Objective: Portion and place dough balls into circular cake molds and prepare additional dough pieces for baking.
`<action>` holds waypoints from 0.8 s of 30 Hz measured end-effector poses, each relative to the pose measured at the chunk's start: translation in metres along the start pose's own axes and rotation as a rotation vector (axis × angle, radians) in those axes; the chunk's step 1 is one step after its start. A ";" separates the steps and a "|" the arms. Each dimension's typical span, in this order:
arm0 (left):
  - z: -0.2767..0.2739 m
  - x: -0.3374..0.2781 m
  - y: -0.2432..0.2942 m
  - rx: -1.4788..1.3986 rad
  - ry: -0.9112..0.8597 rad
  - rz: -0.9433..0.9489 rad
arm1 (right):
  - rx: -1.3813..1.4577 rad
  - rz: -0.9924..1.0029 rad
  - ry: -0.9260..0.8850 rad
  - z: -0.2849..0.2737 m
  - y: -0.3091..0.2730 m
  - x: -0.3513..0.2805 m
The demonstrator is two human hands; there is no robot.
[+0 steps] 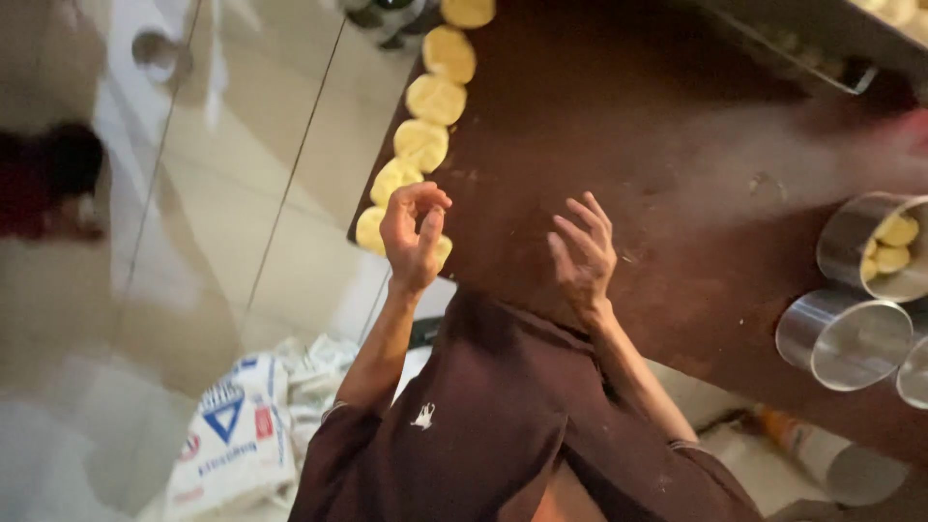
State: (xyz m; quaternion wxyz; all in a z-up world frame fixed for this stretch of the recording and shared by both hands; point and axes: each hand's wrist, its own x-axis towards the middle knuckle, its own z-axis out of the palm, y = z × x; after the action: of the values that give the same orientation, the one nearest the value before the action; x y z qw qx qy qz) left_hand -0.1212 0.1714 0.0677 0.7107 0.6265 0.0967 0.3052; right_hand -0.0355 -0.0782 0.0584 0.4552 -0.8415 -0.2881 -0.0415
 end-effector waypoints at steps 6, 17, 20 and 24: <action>0.042 0.010 -0.016 -0.007 -0.103 -0.165 | -0.007 0.206 0.271 -0.039 0.025 -0.023; 0.120 0.007 -0.038 -0.082 -0.337 -0.219 | -0.176 0.238 0.636 -0.103 0.027 -0.056; 0.150 0.001 -0.023 -0.171 -0.374 -0.234 | -0.142 0.188 0.736 -0.128 0.072 -0.086; 0.186 -0.011 -0.028 -0.108 -0.462 -0.176 | 0.201 0.365 0.936 -0.181 0.065 -0.090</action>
State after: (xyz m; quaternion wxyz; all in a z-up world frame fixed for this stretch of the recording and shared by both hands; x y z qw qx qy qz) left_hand -0.0243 0.0100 0.0745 0.7702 0.6299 -0.0306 0.0956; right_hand -0.0415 -0.2894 0.0855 0.6141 -0.7212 0.0956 -0.3059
